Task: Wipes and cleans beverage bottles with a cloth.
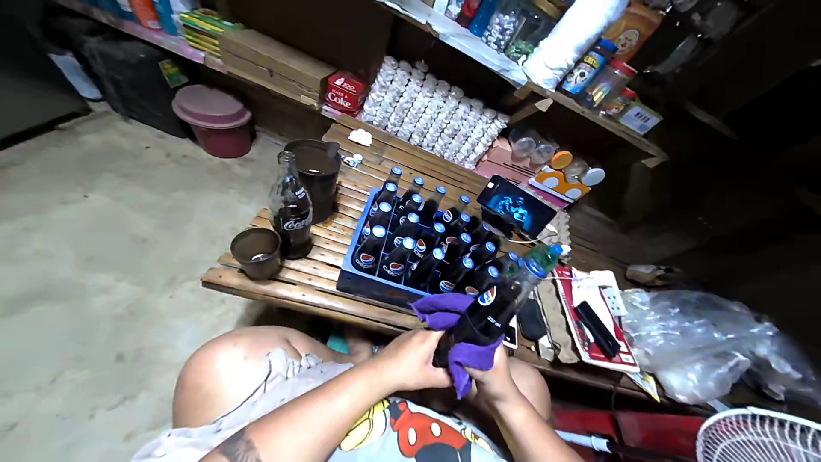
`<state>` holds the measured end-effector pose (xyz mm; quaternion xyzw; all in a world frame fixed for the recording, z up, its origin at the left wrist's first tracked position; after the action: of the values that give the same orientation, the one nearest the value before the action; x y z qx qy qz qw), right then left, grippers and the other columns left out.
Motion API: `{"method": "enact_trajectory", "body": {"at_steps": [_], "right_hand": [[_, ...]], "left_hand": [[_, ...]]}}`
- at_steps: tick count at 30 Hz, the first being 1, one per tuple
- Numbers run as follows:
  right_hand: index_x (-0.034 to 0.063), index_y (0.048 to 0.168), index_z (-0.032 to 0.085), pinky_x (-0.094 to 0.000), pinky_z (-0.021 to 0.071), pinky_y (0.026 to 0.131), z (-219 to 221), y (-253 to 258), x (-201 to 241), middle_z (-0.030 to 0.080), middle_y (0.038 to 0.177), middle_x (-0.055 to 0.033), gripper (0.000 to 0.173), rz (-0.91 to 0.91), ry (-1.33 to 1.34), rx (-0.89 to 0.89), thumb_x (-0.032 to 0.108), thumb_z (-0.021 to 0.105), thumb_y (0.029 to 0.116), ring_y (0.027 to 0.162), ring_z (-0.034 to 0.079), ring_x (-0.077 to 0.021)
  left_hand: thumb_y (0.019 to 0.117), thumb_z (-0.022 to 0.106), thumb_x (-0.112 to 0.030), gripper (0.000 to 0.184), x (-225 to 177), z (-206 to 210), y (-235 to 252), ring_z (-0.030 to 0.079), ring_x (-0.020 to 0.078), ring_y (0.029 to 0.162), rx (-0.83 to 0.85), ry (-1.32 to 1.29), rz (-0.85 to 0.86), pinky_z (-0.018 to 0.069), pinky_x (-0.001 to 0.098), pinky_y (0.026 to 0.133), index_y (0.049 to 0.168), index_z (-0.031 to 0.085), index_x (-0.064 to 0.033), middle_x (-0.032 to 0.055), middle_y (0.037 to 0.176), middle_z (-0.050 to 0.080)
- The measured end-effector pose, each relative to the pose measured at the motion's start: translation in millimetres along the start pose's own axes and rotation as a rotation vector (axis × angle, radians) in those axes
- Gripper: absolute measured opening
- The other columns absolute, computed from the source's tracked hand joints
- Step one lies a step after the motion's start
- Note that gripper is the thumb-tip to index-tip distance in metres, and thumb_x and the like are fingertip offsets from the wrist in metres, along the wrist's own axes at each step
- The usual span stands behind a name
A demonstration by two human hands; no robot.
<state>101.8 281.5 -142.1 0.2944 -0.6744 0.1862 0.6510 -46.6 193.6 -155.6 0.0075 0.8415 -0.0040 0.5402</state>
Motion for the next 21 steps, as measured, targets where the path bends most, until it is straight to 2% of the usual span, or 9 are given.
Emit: {"method": "enact_trajectory", "body": {"at_steps": [4, 6, 8, 9, 11, 14, 16, 18, 21], "right_hand": [[-0.006, 0.132, 0.042, -0.021, 0.0572, 0.091, -7.1, -1.6, -4.6, 0.069, 0.111, 0.0008, 0.102, 0.016, -0.006, -0.077, 0.022, 0.097, 0.0505, 0.101, 0.067, 0.0013], [-0.0031, 0.13, 0.042, -0.021, 0.0585, 0.088, -11.0, -0.5, -4.7, 0.07, 0.109, 0.003, 0.101, 0.031, 0.012, -0.107, 0.024, 0.097, 0.0504, 0.098, 0.068, 0.0015], [-0.0034, 0.131, 0.041, -0.0214, 0.0589, 0.087, -12.9, 1.2, -5.8, 0.069, 0.108, 0.0018, 0.097, 0.059, 0.007, -0.146, 0.018, 0.095, 0.0527, 0.097, 0.068, 0.0005], [-0.0057, 0.133, 0.041, -0.0215, 0.0586, 0.088, -12.5, 1.5, -6.8, 0.068, 0.111, -0.0012, 0.096, 0.079, -0.019, -0.162, 0.013, 0.092, 0.0543, 0.098, 0.068, -0.0007], [-0.0092, 0.142, 0.035, -0.0212, 0.056, 0.094, -10.2, 0.3, -10.2, 0.065, 0.122, -0.0084, 0.103, 0.111, -0.116, -0.132, 0.012, 0.09, 0.0573, 0.107, 0.066, -0.0027], [-0.0154, 0.145, 0.034, -0.0244, 0.0491, 0.105, -0.9, -4.8, -15.7, 0.061, 0.133, -0.0184, 0.114, 0.031, -0.362, 0.047, 0.025, 0.093, 0.0561, 0.121, 0.06, -0.0076], [-0.0149, 0.136, 0.048, -0.0324, 0.0513, 0.104, 11.0, -7.8, -14.5, 0.066, 0.126, -0.0209, 0.106, -0.075, -0.515, 0.167, 0.035, 0.094, 0.0554, 0.119, 0.063, -0.0151], [-0.0132, 0.136, 0.05, -0.0359, 0.0513, 0.105, 20.2, -11.4, -15.9, 0.067, 0.125, -0.0208, 0.104, -0.103, -0.599, 0.25, 0.041, 0.094, 0.0582, 0.119, 0.064, -0.0182], [-0.0131, 0.137, 0.05, -0.0322, 0.051, 0.105, 26.1, -12.5, -17.0, 0.068, 0.125, -0.0193, 0.104, -0.119, -0.608, 0.29, 0.042, 0.094, 0.0592, 0.119, 0.064, -0.0149]], "left_hand": [[0.0831, 0.075, -0.047, 0.062, 2.9, -5.2, -1.2, 0.066, 0.0372, 0.113, -0.106, 0.166, 0.083, 0.0496, 0.059, 0.098, 0.126, 0.066, -0.0024, 0.0199, 0.117, 0.07], [0.0824, 0.075, -0.05, 0.052, 7.3, -8.0, -3.5, 0.071, 0.0277, 0.094, -0.351, 0.146, 0.26, 0.0564, 0.0514, 0.086, 0.109, 0.072, -0.0051, 0.0121, 0.101, 0.074], [0.0865, 0.071, -0.05, 0.047, 11.0, -12.4, -5.0, 0.07, 0.0182, 0.09, -0.579, 0.034, 0.43, 0.0582, 0.0412, 0.081, 0.108, 0.073, -0.0081, 0.0072, 0.097, 0.073], [0.0899, 0.067, -0.052, 0.049, 11.4, -15.1, -5.7, 0.069, 0.0165, 0.097, -0.656, -0.04, 0.484, 0.0581, 0.038, 0.085, 0.112, 0.07, -0.0081, 0.0081, 0.103, 0.072], [0.0938, 0.062, -0.059, 0.061, 9.4, -18.2, -5.0, 0.061, 0.0171, 0.121, -0.721, -0.161, 0.533, 0.0518, 0.0375, 0.104, 0.127, 0.062, -0.0075, 0.011, 0.125, 0.066], [0.0917, 0.064, -0.062, 0.094, -0.2, -11.1, -1.8, 0.052, 0.0208, 0.137, -0.666, -0.427, 0.491, 0.0425, 0.0394, 0.116, 0.147, 0.039, 0.0089, 0.0185, 0.144, 0.056], [0.0883, 0.073, -0.052, 0.098, -5.2, -0.7, -2.7, 0.06, 0.0156, 0.126, -0.603, -0.695, 0.385, 0.0486, 0.0343, 0.109, 0.149, 0.03, 0.0116, 0.0138, 0.137, 0.063], [0.0878, 0.078, -0.031, 0.068, -7.4, 5.3, -5.9, 0.071, 0.0128, 0.101, -0.628, -0.883, 0.266, 0.0583, 0.0318, 0.093, 0.135, 0.047, 0.0071, 0.006, 0.11, 0.072], [0.0888, 0.074, -0.019, 0.034, -8.9, -0.9, -11.0, 0.07, 0.0092, 0.084, -0.604, -0.99, 0.208, 0.0598, 0.0284, 0.081, 0.113, 0.058, -0.0024, 0.0004, 0.093, 0.071]]}}
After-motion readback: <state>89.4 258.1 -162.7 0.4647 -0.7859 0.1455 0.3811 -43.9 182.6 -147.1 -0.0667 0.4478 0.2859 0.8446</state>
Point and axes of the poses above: each hand's wrist, its own y-axis towards the middle knuckle, its own z-axis out of the palm, x = y × z, the point moved 3 cm from there along y, towards the middle knuckle
